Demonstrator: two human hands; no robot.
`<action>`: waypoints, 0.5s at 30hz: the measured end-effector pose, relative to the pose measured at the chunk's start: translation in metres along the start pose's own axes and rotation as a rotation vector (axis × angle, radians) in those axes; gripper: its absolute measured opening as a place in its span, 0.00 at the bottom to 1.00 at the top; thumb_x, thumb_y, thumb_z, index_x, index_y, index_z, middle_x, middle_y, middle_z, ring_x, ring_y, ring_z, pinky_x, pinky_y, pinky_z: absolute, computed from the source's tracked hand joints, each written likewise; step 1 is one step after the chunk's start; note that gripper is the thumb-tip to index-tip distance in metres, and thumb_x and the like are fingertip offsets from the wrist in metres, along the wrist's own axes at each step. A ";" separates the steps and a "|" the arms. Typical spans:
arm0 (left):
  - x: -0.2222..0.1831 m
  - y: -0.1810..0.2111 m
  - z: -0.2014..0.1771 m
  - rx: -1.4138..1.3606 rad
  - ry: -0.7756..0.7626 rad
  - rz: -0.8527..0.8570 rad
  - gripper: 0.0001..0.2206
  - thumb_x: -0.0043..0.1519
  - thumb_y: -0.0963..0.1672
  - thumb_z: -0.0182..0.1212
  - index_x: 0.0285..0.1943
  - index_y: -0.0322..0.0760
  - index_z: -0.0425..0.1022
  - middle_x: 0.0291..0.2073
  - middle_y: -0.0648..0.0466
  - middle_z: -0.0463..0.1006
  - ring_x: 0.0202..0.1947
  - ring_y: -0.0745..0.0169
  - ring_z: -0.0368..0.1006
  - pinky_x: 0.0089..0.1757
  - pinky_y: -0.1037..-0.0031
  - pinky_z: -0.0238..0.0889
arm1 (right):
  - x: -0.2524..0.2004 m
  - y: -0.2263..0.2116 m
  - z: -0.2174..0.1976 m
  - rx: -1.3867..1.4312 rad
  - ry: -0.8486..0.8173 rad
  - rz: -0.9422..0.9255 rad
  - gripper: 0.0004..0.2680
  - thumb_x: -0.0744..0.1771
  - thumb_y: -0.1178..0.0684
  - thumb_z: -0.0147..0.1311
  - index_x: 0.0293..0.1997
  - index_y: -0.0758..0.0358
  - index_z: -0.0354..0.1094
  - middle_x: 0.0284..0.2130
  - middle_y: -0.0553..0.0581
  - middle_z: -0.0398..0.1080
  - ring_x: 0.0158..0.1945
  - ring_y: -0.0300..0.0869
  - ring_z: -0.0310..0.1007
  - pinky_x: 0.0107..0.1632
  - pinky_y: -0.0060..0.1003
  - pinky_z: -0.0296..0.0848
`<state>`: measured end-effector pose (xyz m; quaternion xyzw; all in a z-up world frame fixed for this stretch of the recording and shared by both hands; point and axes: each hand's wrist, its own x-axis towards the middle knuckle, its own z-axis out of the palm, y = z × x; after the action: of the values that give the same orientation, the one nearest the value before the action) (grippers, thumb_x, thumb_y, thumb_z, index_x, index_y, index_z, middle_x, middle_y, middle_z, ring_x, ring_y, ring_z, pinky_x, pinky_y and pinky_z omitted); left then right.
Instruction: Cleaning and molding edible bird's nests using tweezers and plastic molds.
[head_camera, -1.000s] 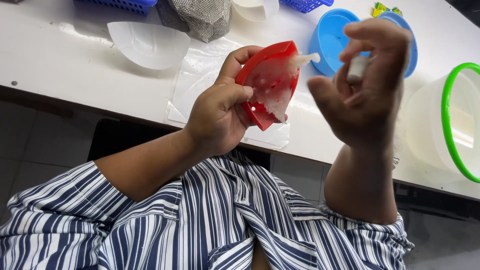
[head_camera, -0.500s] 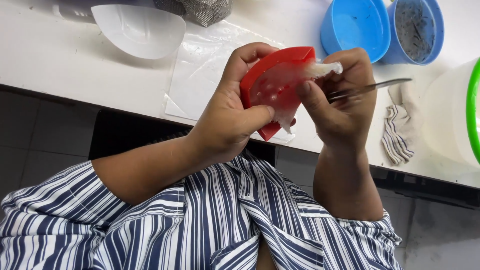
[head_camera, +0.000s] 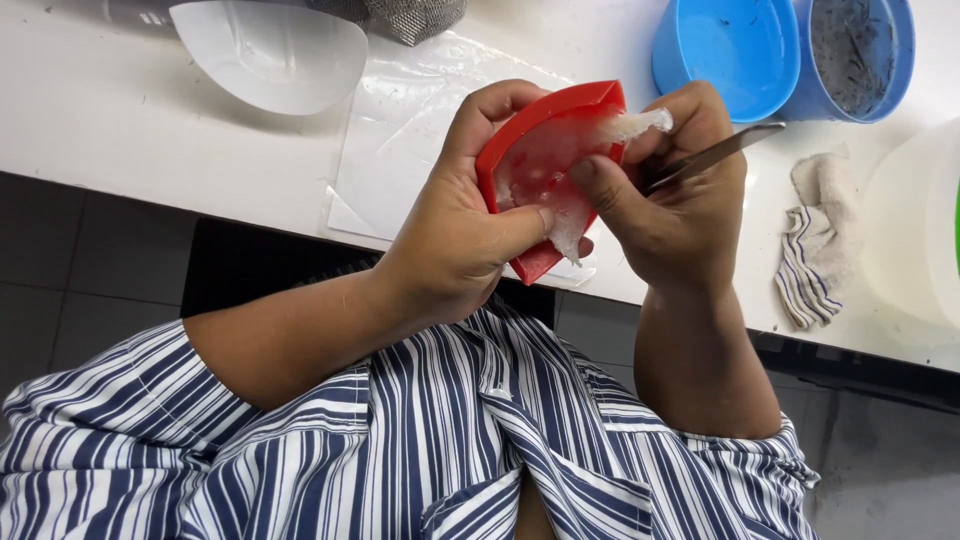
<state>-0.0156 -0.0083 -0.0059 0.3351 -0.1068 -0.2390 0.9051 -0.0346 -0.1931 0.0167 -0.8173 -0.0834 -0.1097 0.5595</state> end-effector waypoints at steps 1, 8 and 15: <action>0.000 0.000 -0.001 0.000 0.001 -0.001 0.30 0.57 0.28 0.59 0.63 0.46 0.59 0.60 0.43 0.67 0.48 0.42 0.77 0.36 0.60 0.84 | 0.001 -0.001 0.001 0.000 0.000 0.002 0.13 0.69 0.63 0.62 0.41 0.57 0.54 0.31 0.45 0.61 0.30 0.30 0.61 0.33 0.23 0.63; 0.001 -0.001 -0.001 -0.122 0.066 -0.044 0.28 0.57 0.31 0.58 0.63 0.47 0.59 0.57 0.40 0.68 0.47 0.41 0.73 0.37 0.55 0.82 | 0.006 -0.005 -0.022 0.008 -0.067 -0.024 0.16 0.66 0.65 0.55 0.50 0.55 0.49 0.32 0.48 0.51 0.31 0.32 0.53 0.31 0.23 0.56; -0.001 -0.005 -0.004 0.055 0.089 0.032 0.37 0.46 0.32 0.69 0.64 0.45 0.58 0.62 0.46 0.67 0.60 0.47 0.68 0.49 0.66 0.76 | -0.013 -0.001 -0.065 0.146 0.082 -0.301 0.04 0.70 0.60 0.42 0.49 0.61 0.57 0.40 0.56 0.53 0.27 0.43 0.61 0.43 0.42 0.74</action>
<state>-0.0165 -0.0090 -0.0117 0.3682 -0.0784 -0.2065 0.9031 -0.0533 -0.2536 0.0363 -0.7475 -0.1895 -0.2192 0.5977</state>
